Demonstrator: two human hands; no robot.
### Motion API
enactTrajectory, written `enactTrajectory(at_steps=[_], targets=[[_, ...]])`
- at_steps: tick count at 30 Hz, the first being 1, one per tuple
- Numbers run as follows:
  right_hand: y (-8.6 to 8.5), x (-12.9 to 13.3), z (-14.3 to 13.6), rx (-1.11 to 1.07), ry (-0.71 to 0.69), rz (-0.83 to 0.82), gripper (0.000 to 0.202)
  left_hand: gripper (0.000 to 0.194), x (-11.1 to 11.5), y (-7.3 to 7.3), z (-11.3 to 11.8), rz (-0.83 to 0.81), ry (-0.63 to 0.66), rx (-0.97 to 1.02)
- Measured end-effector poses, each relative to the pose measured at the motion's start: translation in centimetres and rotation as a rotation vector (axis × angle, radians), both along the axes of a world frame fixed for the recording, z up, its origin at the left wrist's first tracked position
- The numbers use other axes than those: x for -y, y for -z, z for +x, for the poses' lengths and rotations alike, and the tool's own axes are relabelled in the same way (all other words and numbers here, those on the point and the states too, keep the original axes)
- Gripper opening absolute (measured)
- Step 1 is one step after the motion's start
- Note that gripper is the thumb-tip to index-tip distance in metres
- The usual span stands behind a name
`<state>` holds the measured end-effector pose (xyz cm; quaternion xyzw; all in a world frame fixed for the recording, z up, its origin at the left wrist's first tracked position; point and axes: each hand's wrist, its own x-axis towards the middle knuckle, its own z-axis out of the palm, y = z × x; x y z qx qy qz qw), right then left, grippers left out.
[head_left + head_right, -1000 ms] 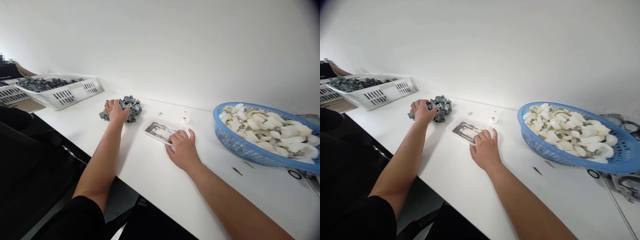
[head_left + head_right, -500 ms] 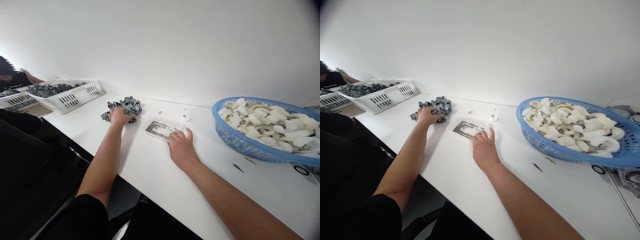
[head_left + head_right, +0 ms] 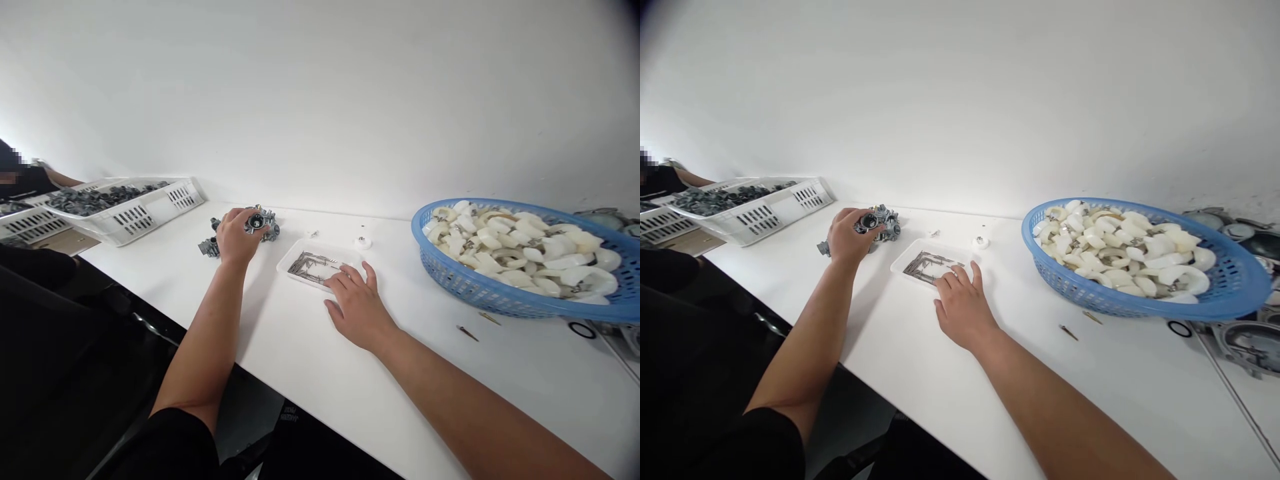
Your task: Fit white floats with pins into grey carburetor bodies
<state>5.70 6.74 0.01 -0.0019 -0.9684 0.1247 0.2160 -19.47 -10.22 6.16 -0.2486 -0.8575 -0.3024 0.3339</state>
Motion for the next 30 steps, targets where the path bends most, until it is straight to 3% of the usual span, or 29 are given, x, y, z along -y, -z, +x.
enactTrajectory(at_steps=[3,8,14,17,22,30], targets=[[0.0,0.0,0.1,-0.017,-0.007,-0.015,0.023,0.029,-0.7,0.2,0.3,0.092,0.142,-0.247],[-0.1,0.1,0.1,-0.087,0.008,-0.078,0.030,0.025,-2.5,0.5,1.7,0.094,0.413,-0.546],[0.2,0.1,-0.1,-0.359,0.100,-0.195,0.061,0.034,-5.4,1.1,7.4,0.057,0.769,-0.665],[0.3,-0.3,-0.1,-0.488,0.166,-0.278,0.071,0.028,-6.4,1.6,10.3,0.047,0.906,-0.639],[0.1,-0.7,0.1,-0.522,0.168,-0.393,0.078,0.019,-7.1,1.9,12.2,0.088,0.991,-0.683],[-0.4,0.1,0.5,-0.554,0.166,-0.536,0.074,0.015,-7.3,1.5,12.5,0.132,0.943,-0.737]])
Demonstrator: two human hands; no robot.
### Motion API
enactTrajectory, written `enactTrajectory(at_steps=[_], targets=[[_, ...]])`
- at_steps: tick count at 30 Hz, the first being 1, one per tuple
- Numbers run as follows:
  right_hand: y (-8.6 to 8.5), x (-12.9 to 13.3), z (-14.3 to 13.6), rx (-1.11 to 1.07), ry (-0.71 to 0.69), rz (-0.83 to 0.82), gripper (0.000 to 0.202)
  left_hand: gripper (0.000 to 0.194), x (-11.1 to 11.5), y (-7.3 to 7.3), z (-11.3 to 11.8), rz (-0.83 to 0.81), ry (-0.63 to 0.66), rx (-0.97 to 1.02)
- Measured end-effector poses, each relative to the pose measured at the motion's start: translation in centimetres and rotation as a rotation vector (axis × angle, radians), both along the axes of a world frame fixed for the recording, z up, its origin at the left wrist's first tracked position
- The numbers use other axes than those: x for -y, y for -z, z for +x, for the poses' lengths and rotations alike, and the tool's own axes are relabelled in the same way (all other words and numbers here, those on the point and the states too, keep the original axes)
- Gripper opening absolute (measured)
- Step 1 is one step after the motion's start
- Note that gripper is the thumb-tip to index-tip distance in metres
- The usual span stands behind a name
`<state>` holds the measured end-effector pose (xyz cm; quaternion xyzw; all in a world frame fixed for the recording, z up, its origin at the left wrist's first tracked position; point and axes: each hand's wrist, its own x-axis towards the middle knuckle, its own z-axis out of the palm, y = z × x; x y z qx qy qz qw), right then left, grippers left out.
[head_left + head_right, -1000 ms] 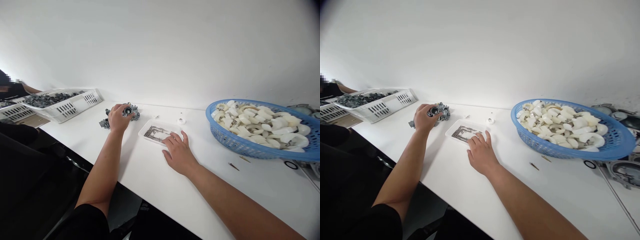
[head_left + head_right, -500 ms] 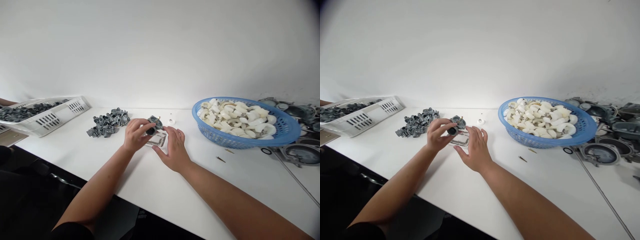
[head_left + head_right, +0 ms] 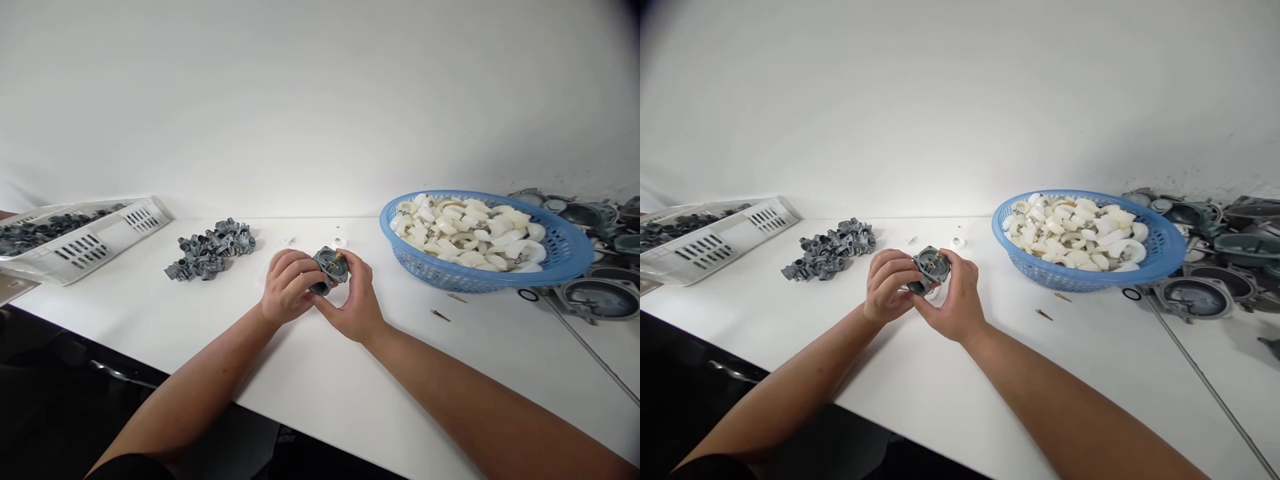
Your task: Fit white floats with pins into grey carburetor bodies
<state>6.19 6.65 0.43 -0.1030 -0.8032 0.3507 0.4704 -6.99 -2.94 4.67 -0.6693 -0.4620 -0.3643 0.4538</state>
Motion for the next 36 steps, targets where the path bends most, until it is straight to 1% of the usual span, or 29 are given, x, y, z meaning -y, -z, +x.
enactTrajectory(at_steps=[4,8,10,13,16,18,20,22,24,27,30,32,34,36], targets=[[0.0,0.1,0.0,-0.057,0.006,0.009,0.073,0.016,-0.2,0.5,-0.3,0.010,0.000,0.048],[0.3,-0.2,-0.1,-0.105,0.009,0.014,0.081,0.042,0.0,0.8,-1.0,-0.045,-0.045,0.177],[0.3,-0.4,0.0,-0.099,0.012,0.017,0.083,0.046,0.2,0.8,-1.5,-0.097,-0.043,0.207],[0.4,-0.7,0.4,-0.040,0.051,0.056,0.084,0.045,0.3,0.8,-2.1,-0.123,-0.065,0.238],[0.2,-0.7,0.7,0.010,0.097,0.080,0.082,0.047,0.3,1.1,-2.4,-0.232,-0.083,0.282],[-0.2,-0.3,1.1,0.024,0.093,0.044,0.080,0.046,0.3,1.4,-2.3,-0.292,-0.046,0.309],[-0.6,0.0,1.8,0.030,0.069,-0.015,0.079,0.043,0.2,1.5,-2.2,-0.285,-0.010,0.340],[-1.1,0.2,2.8,0.038,0.052,-0.079,0.080,0.040,0.2,1.5,-2.1,-0.269,-0.006,0.369],[-1.3,-0.1,4.2,0.066,0.049,-0.113,0.080,0.033,0.3,1.4,-2.3,-0.285,-0.021,0.385],[-1.2,-1.2,6.7,0.140,0.058,-0.108,0.077,0.018,0.4,1.4,-3.0,-0.355,-0.088,0.439],[-0.6,-2.4,8.2,0.242,0.066,-0.129,0.076,0.023,0.5,1.7,-4.1,-0.513,-0.236,0.578],[-0.3,-2.8,8.5,0.336,0.051,-0.169,0.074,0.026,0.5,2.0,-4.8,-0.603,-0.294,0.635],[-0.2,-3.1,8.2,0.416,0.014,-0.204,0.072,0.023,0.5,2.1,-5.2,-0.656,-0.301,0.631],[-0.1,-3.3,7.9,0.449,-0.018,-0.219,0.072,0.024,0.6,2.3,-5.5,-0.692,-0.313,0.608]])
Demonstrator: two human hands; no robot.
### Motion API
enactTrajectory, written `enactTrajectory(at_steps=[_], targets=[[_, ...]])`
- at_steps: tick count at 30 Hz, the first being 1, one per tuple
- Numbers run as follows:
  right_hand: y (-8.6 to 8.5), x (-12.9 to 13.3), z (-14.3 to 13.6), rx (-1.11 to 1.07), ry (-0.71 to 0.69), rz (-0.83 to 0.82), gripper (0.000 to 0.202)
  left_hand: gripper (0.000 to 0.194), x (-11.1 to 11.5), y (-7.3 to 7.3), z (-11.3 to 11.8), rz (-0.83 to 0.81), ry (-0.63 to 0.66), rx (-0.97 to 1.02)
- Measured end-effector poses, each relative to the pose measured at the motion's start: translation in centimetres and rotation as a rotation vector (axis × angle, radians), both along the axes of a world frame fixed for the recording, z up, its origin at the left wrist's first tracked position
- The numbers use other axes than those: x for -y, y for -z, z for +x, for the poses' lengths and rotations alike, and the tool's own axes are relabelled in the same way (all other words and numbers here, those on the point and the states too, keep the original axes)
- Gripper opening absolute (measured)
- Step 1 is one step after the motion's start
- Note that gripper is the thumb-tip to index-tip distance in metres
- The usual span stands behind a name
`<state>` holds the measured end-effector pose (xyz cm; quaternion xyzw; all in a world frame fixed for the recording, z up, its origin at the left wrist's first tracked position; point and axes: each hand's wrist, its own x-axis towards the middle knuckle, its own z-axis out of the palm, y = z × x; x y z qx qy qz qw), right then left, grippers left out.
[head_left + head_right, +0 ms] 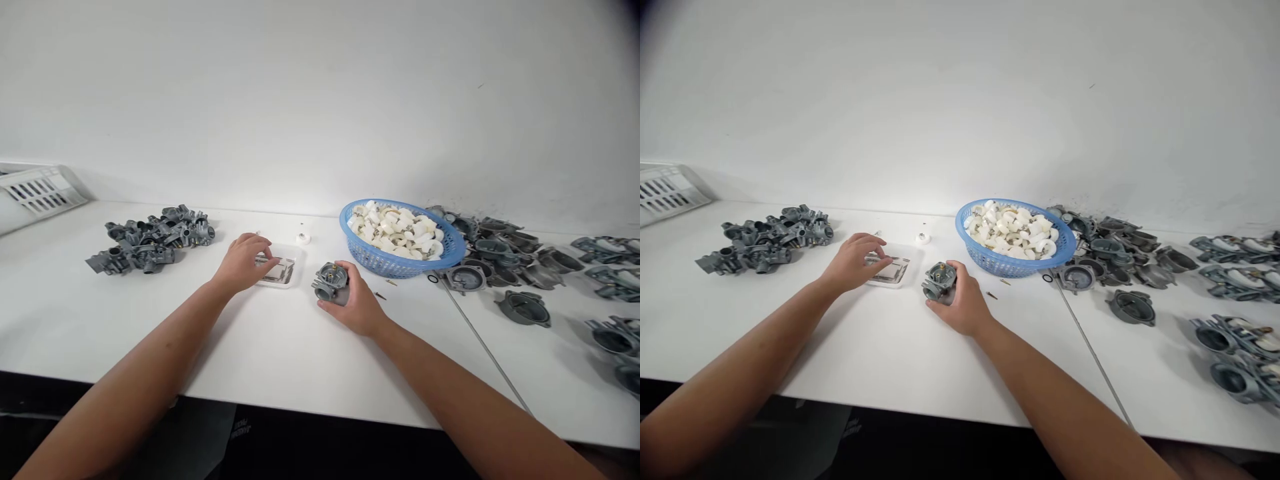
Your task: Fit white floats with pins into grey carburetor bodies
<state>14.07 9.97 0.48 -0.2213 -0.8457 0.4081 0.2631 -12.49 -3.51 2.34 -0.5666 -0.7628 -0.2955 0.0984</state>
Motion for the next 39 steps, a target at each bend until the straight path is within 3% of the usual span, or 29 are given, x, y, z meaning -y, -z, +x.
enactTrajectory(at_steps=[5,11,16,18,21,23,25,27,29,34,39], targets=[[0.5,-0.3,0.0,-0.012,-0.033,0.008,0.071,0.028,0.3,0.4,-0.3,-0.114,-0.023,-0.035],[0.5,-0.7,0.4,0.046,-0.044,0.051,0.079,0.037,0.8,-0.2,-0.3,-0.247,0.062,0.005],[-0.9,-0.3,0.8,0.154,-0.037,0.048,0.103,0.044,1.1,-0.9,0.2,-0.154,0.134,-0.036],[-1.7,0.1,1.1,0.097,-0.024,0.130,0.100,0.046,1.1,-1.0,0.3,-0.095,0.126,-0.070],[-3.4,0.5,1.7,-0.122,0.023,0.383,0.076,0.044,1.3,-1.3,0.2,-0.093,0.163,-0.064],[-4.7,0.2,1.9,-0.250,0.169,0.626,0.058,0.046,1.4,-1.4,0.0,-0.137,0.208,-0.021],[-5.9,-0.8,2.0,-0.258,0.401,0.814,0.052,0.051,1.6,-1.6,-0.1,-0.197,0.222,0.029],[-6.7,-2.4,2.0,-0.145,0.581,0.836,0.053,0.055,1.7,-1.8,0.0,-0.256,0.198,0.067],[-6.9,-4.4,1.8,0.034,0.630,0.740,0.052,0.060,1.8,-2.1,0.2,-0.317,0.175,0.101],[-7.0,-7.6,1.4,0.513,0.561,0.500,0.067,0.068,1.8,-2.6,0.5,-0.459,0.146,0.184],[-8.2,-7.8,1.3,0.751,0.459,0.499,0.073,0.061,1.6,-2.3,0.4,-0.449,0.122,0.165]])
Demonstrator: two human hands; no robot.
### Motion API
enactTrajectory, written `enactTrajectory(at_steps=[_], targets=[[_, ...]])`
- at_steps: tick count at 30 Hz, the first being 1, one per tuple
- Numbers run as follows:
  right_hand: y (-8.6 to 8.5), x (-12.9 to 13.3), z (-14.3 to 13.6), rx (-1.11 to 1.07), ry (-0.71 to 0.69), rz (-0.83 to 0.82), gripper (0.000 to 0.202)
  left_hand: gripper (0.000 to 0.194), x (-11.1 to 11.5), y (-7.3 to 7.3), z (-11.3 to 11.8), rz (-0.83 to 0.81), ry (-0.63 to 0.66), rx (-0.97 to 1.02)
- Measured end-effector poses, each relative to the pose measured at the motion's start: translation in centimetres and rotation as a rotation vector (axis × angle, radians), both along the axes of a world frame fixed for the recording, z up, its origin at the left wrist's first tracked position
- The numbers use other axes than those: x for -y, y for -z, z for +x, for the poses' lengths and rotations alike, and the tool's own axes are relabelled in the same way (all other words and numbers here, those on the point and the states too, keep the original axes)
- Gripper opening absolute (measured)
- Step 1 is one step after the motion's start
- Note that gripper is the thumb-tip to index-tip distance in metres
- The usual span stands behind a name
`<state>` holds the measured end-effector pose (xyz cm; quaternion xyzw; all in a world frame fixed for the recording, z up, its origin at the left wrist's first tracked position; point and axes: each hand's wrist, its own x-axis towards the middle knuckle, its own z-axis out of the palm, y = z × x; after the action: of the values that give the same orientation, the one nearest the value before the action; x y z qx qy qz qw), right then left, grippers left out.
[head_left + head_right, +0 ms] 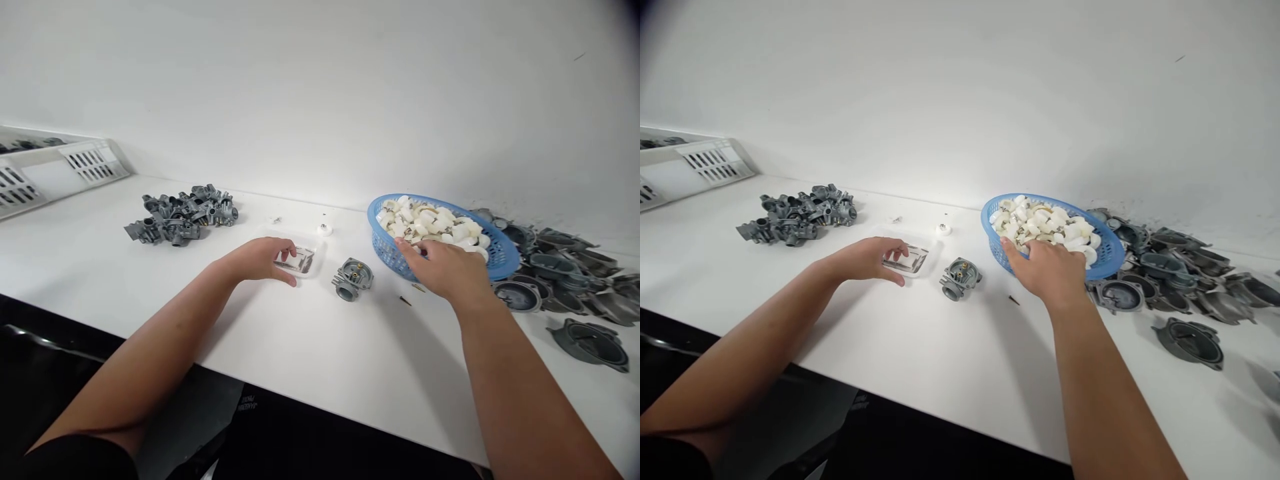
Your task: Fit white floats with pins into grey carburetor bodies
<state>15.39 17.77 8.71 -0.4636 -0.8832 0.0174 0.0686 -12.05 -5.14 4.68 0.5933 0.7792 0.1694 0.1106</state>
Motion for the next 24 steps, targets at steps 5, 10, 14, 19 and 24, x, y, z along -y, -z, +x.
enactTrajectory(at_steps=[5,10,14,19,24], targets=[[-0.1,0.5,0.3,0.011,-0.037,0.007,0.070,0.047,-0.2,0.5,-0.6,0.066,-0.047,-0.090],[0.1,1.3,1.0,-0.144,-0.087,0.077,0.055,0.053,-0.1,0.5,-0.9,0.049,-0.072,-0.101],[0.6,1.4,1.7,-0.352,-0.147,0.061,0.037,0.057,-0.2,0.4,-0.6,0.098,-0.052,-0.080],[2.0,0.6,1.9,-0.709,-0.325,0.185,0.020,0.057,-0.4,0.5,-0.2,0.222,-0.011,-0.109],[2.5,1.6,1.2,-1.002,-0.463,0.400,0.012,0.045,-0.3,0.1,0.1,0.343,0.024,-0.169]])
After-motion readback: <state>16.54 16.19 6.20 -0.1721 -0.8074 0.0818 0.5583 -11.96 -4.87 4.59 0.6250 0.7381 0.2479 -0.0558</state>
